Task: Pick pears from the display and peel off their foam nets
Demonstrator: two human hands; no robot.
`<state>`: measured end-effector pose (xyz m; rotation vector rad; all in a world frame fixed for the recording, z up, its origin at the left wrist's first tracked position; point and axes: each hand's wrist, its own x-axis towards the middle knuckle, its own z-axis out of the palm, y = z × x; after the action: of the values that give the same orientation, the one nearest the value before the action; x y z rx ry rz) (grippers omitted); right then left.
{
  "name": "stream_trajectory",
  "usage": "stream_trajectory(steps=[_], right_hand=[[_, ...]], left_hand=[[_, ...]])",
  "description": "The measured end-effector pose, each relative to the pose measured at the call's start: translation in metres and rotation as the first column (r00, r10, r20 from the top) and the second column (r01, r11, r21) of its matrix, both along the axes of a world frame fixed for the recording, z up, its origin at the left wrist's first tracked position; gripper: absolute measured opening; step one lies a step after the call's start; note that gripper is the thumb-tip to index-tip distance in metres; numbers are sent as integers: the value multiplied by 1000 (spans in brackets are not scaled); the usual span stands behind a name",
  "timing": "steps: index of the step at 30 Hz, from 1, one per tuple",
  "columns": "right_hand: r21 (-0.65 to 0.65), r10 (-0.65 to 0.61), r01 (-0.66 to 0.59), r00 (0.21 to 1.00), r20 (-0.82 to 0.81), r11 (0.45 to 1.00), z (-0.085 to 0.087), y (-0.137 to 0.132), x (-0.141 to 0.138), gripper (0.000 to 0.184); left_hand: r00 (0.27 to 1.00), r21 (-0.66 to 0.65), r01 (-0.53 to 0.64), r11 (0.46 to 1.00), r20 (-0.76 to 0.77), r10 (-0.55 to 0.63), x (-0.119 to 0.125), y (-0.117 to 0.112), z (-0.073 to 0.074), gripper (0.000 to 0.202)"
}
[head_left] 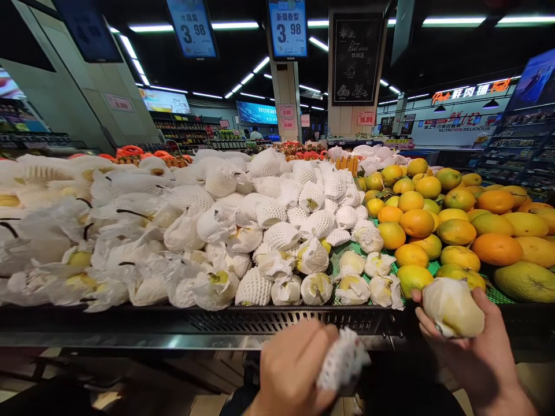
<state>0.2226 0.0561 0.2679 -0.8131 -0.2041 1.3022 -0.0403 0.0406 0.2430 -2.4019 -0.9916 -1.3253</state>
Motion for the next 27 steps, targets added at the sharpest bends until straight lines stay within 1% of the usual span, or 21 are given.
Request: stream_trajectory(steps=[1,2,3,5,6,7,8,9,11,13,15,16,18,20,21,22,23,24,25,26,27], right_hand=[[50,-3,-1,997,72,999,10,4,5,76],[104,-5,-10,989,146,995,20,10,9,79],[154,-1,-33,976,216,988,28,17,12,81],[221,14,-99,934,356,970,43,36,16,84],[235,25,-139,902,432,962,48,48,16,85],[243,33,-185,853,521,952,52,61,16,84],[249,32,-235,785,619,939,55,75,15,81],[269,7,-292,690,724,918,57,89,13,76],[276,-77,-420,432,899,865,60,117,7,70],[216,-128,-527,198,972,822,64,140,-1,74],[153,-162,-612,41,986,776,71,160,-10,74],[129,-182,-651,-14,983,748,74,168,-14,70],[92,-227,-711,-97,969,697,81,184,-22,62],[51,-248,-750,-153,957,659,83,199,-26,57],[36,-249,-759,-167,954,650,82,205,-26,56],[28,-247,-764,-173,953,645,80,211,-25,57],[24,-242,-767,-173,955,641,77,216,-23,61],[19,-232,-771,-169,958,637,74,219,-20,65],[14,-218,-775,-162,962,632,70,221,-16,69],[9,-202,-776,-152,967,630,67,221,-12,72],[7,-184,-776,-141,973,631,64,221,-8,75]], left_hand=[[997,64,-81,995,11,80,-5,10,11,14],[986,74,-157,985,-35,160,-7,21,24,16],[965,50,-233,971,-109,237,-6,32,36,24],[894,-72,-370,926,-299,334,5,56,60,41],[856,-144,-437,888,-371,361,15,69,69,42],[825,-212,-494,843,-420,378,26,81,78,37],[811,-256,-522,814,-445,380,37,94,84,30],[807,-285,-529,799,-460,370,47,106,90,24],[803,-297,-549,781,-447,394,61,125,100,21],[796,-292,-581,760,-401,454,64,134,109,22],[784,-288,-613,736,-340,520,58,133,116,23],[777,-286,-625,726,-310,548,54,130,118,24],[766,-290,-643,709,-276,581,47,121,119,24],[766,-299,-642,706,-293,572,43,113,115,24],[775,-289,-627,723,-323,543,43,111,112,24],[788,-264,-598,757,-366,495,44,109,108,24],[800,-226,-550,804,-420,429,46,109,103,25],[800,-192,-493,849,-482,356,48,110,98,26],[790,-179,-438,881,-544,282,51,112,93,28],[773,-195,-402,894,-596,217,55,115,88,32],[757,-241,-396,886,-632,167,58,118,83,38]])
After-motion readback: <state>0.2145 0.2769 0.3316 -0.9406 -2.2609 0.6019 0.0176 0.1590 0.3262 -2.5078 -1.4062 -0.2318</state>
